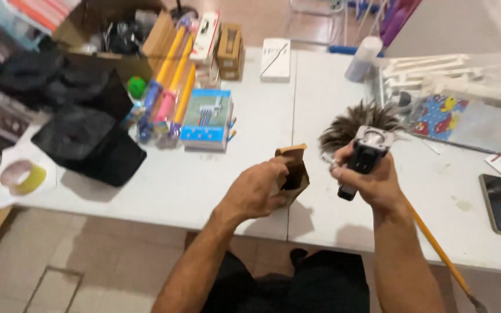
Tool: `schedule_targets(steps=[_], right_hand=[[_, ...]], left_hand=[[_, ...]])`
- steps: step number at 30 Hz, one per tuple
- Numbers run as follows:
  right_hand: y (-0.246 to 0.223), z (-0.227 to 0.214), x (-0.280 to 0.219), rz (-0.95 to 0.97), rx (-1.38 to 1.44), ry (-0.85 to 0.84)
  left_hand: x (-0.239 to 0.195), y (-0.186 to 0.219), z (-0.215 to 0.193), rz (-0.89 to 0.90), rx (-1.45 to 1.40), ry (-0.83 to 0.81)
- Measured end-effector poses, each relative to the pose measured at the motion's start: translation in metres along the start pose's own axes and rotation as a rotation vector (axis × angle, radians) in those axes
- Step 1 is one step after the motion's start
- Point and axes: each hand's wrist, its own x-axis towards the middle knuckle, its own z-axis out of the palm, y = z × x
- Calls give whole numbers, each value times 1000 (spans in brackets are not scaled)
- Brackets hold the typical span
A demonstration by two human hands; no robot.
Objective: Unboxing a flashlight from a cardboard box, testing the light functions, and repacking it.
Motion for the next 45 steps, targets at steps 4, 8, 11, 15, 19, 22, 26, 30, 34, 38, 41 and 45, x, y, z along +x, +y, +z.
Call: schedule_targets(steps=[4, 8, 11, 15, 19, 22, 26, 30, 34, 38, 41, 45], right_hand=[[-53, 21, -10, -48, -45, -161], [-49, 27, -5, -90, -382, -176], [-21, 20, -11, -99, -538, -194], [-27, 14, -8, -68, -552, -177], [-33, 1, -19, -114, 61, -160], [-41, -2, -23, -184, 712, -197], [-49, 32, -33, -274, 584, -179], [-26, 43, -21, -356, 373, -102], [-1, 30, -15, -233, 90, -149], [-12, 36, -15, -234, -279, -185], [-23, 52, -9, -284, -543, -154], [-21, 48, -2, -341, -589, -201]], left_hand=[[9, 19, 2, -95, -14, -143], [17, 30, -4, -109, -1, -178], [12, 20, -2, -71, -74, -102], [3, -6, 14, -84, -83, -74], [-3, 1, 21, 35, -33, 22], [8, 4, 24, 93, -11, 57], [22, 34, 12, 54, -112, 35], [10, 4, 26, 3, -57, 24], [-2, -6, 24, -53, -145, 58], [1, -3, 17, -87, -192, 46], [1, -14, 30, -111, -155, 60], [3, -9, 21, -137, -154, 50]])
